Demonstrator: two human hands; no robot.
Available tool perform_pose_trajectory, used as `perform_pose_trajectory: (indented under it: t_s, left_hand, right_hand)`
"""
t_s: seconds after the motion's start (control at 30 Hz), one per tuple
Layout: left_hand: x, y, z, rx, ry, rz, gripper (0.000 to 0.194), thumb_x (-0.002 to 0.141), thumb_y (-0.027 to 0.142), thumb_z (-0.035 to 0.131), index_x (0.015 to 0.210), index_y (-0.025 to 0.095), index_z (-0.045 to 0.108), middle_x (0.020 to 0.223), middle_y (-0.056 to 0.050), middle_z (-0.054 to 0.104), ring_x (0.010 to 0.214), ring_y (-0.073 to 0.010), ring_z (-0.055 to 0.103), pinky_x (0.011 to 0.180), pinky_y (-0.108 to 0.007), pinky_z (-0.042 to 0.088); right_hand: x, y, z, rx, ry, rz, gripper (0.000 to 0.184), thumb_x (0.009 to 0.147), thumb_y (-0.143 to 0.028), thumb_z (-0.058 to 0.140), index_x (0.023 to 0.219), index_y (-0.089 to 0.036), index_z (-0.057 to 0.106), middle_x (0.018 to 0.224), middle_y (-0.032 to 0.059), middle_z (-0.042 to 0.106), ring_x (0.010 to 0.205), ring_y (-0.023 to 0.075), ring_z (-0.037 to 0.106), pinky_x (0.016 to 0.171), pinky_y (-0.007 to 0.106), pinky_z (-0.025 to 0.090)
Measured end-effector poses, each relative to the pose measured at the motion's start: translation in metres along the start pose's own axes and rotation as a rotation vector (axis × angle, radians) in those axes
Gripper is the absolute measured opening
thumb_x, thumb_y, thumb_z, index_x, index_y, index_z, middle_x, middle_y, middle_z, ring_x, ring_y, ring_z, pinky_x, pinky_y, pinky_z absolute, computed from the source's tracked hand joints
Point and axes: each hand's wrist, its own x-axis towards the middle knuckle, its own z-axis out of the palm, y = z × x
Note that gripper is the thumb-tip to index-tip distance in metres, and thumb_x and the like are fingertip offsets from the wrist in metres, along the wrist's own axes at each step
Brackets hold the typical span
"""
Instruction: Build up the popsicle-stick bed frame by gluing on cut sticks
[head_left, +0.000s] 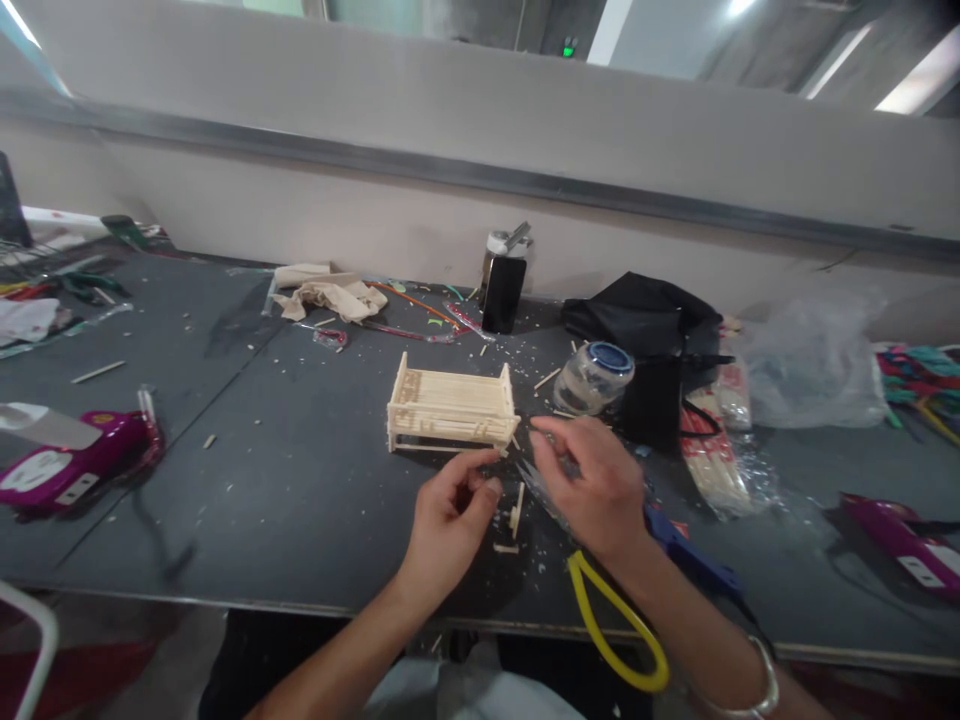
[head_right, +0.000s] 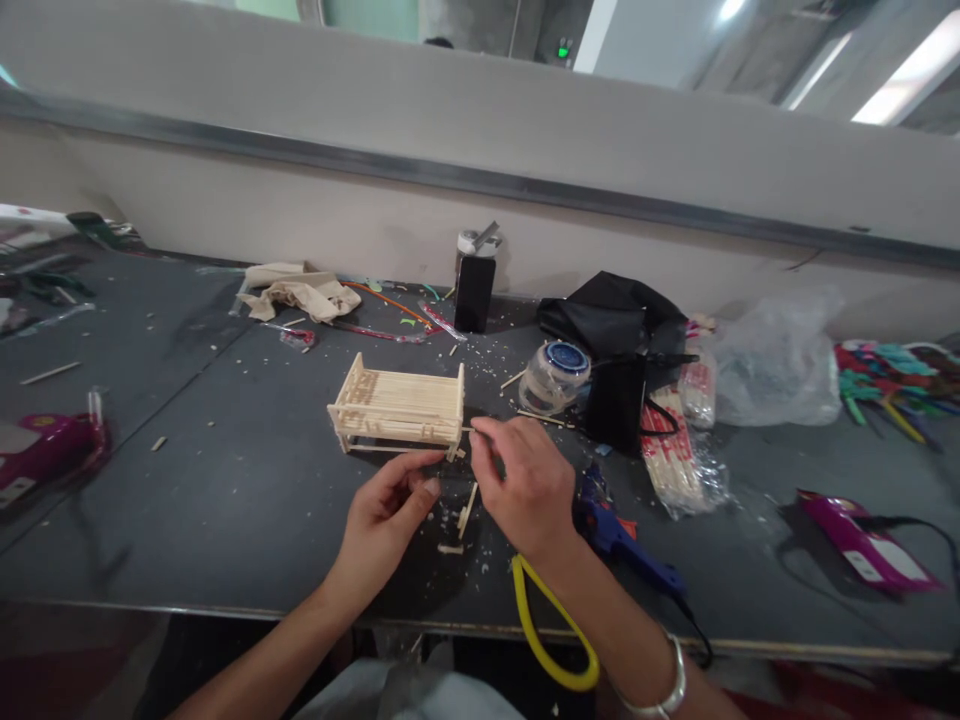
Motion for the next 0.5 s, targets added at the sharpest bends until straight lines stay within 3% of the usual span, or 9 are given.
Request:
perform_pose_trajectory:
  t_s: [0.2,0.4,0.5]
  left_hand:
    - [-0.014,0.002,-0.013,0.279,-0.022,0.098,0.017,0.087,0.029,0.052,0.088,0.018,0.066,0.062,0.003,0.055,0.056,-0.0098,0.048,0.053,-0.020,0.036]
    - [-0.028,-0.003,-0.038,0.625,-0.052,0.271,0.016,0.088,0.019,0.049,0.092,0.020,0.064,0.080,-0.002,0.066,0.073,-0.0144,0.058,0.067,-0.025,0.044]
    - [-0.032,-0.005,-0.038,0.765,-0.122,0.331,0.018,0.087,0.015,0.049,0.092,0.019,0.066,0.079,-0.003,0.063,0.076,-0.0170,0.056,0.068,-0.028,0.043]
  right_hand:
    - [0.022,0.008,-0.023,0.162,-0.122,0.248,0.010,0.083,-0.025,0.059,0.084,-0.022,0.068,0.071,-0.0008,0.064,0.057,0.0121,0.055,0.055,0.024,0.044]
    - [-0.009,0.007,-0.028,0.114,-0.518,0.135,0.013,0.084,-0.019,0.058,0.082,-0.024,0.070,0.079,-0.0001,0.065,0.073,0.0143,0.061,0.067,0.026,0.046]
    - [-0.029,0.004,-0.018,0.024,-0.575,0.009,0.017,0.086,-0.016,0.056,0.092,-0.024,0.070,0.084,0.0023,0.062,0.081,0.0155,0.057,0.070,0.026,0.045]
